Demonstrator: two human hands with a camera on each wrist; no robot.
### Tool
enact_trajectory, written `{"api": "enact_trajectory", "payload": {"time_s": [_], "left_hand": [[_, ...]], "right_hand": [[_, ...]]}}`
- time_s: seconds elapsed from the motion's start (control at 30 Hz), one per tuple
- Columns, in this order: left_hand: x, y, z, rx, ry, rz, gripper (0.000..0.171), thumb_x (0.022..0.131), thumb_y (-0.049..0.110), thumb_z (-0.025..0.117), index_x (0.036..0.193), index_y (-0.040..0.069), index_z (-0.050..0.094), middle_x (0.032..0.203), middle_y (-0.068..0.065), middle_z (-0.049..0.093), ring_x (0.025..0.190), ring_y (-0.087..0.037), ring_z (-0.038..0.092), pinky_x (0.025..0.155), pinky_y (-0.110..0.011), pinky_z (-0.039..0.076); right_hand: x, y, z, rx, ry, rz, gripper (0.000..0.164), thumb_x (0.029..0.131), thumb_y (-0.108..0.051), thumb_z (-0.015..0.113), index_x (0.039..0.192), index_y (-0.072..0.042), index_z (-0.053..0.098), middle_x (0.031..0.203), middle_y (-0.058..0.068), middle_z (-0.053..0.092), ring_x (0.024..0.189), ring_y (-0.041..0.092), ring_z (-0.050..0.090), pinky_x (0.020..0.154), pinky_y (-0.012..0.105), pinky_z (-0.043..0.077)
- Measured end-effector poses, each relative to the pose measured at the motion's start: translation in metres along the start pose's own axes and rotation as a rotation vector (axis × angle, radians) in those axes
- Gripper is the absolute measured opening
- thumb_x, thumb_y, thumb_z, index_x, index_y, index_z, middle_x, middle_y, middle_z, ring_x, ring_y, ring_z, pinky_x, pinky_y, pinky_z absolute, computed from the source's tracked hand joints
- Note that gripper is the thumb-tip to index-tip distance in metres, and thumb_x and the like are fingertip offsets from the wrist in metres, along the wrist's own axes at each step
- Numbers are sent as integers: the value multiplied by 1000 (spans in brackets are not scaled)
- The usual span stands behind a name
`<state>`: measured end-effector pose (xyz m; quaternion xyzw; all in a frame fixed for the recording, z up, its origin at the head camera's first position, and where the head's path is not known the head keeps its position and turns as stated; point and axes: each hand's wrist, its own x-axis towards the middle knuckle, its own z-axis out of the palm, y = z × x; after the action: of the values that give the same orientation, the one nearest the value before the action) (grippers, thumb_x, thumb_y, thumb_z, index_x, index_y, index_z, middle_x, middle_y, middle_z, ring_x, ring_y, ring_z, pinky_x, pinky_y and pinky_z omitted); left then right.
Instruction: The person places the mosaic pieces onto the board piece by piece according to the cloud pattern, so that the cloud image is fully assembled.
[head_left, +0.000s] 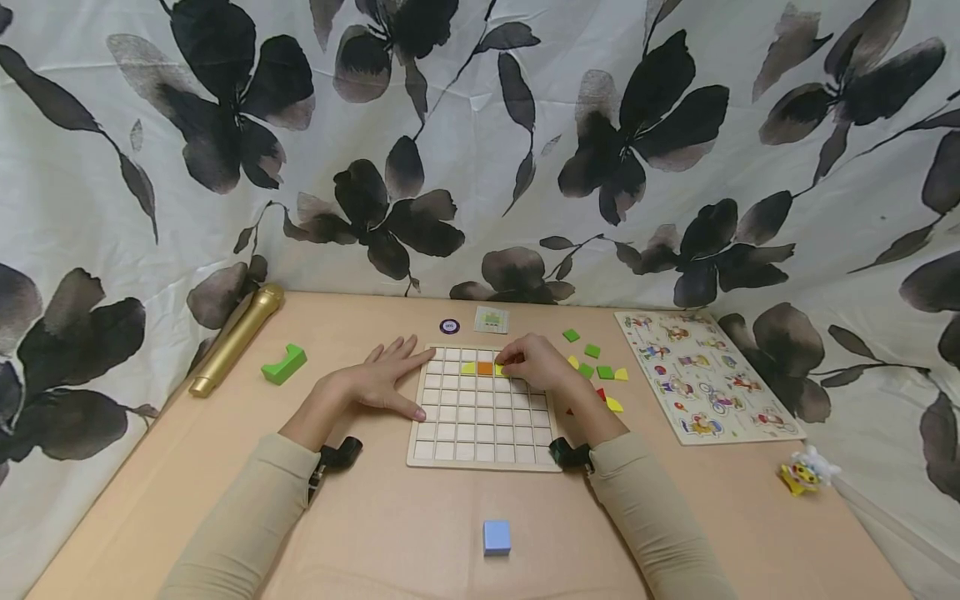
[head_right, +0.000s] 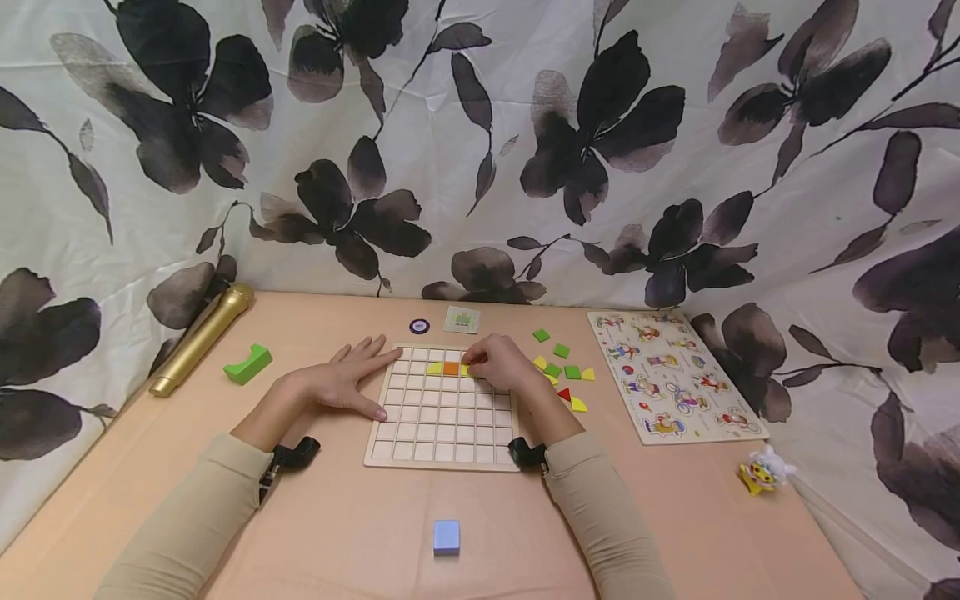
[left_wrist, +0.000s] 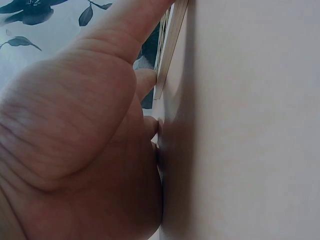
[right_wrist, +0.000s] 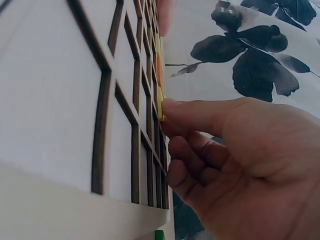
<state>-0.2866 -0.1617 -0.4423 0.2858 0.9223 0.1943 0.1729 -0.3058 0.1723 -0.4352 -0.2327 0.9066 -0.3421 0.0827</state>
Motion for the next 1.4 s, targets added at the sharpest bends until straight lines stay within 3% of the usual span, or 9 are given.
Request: {"api": "enact_trajectory", "payload": {"time_s": [0.23, 0.47, 0.57, 0.7, 0.9, 1.1, 1.4], "left_hand": [[-1, 1, 0, -7, -1, -4, 120, 77, 67, 81, 168, 21, 19, 174, -22, -4, 161, -45, -8, 128, -65, -5], [-1, 1, -1, -9, -6, -13, 120, 77, 68, 81, 169, 22, 18, 175, -21, -5, 161, -44, -8, 128, -65, -4], [-1, 1, -1, -10, -11, -23, 121, 76, 70, 80, 169, 23, 17, 175, -20, -5, 162, -43, -8, 128, -64, -5], [-1, 1, -1, -5, -12, -24, 121, 77, 70, 80, 169, 23, 18, 175, -19, -5, 162, -43, -9, 128, -64, -5], [0, 1, -2, -1, -11, -20, 121, 77, 70, 80, 169, 23, 18, 175, -19, -5, 162, -42, -9, 128, -64, -5], [1, 1, -2, 7, -13, -21, 121, 76, 72, 79, 169, 25, 17, 175, -18, -6, 162, -41, -9, 129, -63, -6], [1, 0, 0, -4, -14, -20, 121, 75, 71, 80, 169, 24, 18, 175, -18, -6, 162, -41, -9, 128, -63, -6]], "right_hand": [[-16, -6, -30, -10, 46, -36, 30, 97, -11, 74, 126, -4, 74, 115, 14, 73, 93, 23, 61, 75, 34, 51], [-44, 13, -77, -15, 106, -73, 36, 96, -14, 76, 132, -10, 71, 128, 17, 71, 100, 24, 64, 81, 34, 55], [-56, 28, -94, -6, 110, -40, 37, 96, -13, 76, 132, -8, 71, 130, 19, 70, 102, 26, 65, 84, 35, 55], [-70, 48, -110, -43, 97, 97, 37, 96, -12, 75, 132, -5, 70, 127, 20, 70, 101, 28, 63, 82, 34, 54], [-86, 77, -123, -85, 24, 222, 31, 94, -10, 76, 125, -1, 73, 120, 19, 73, 100, 29, 61, 83, 36, 52], [-96, 90, -125, -91, -55, 332, 26, 90, 0, 76, 115, -2, 76, 114, 16, 74, 100, 28, 60, 90, 41, 50], [-92, 96, -120, -111, -53, 336, 17, 87, 4, 76, 102, -4, 77, 99, 12, 73, 90, 24, 57, 85, 37, 48]]}}
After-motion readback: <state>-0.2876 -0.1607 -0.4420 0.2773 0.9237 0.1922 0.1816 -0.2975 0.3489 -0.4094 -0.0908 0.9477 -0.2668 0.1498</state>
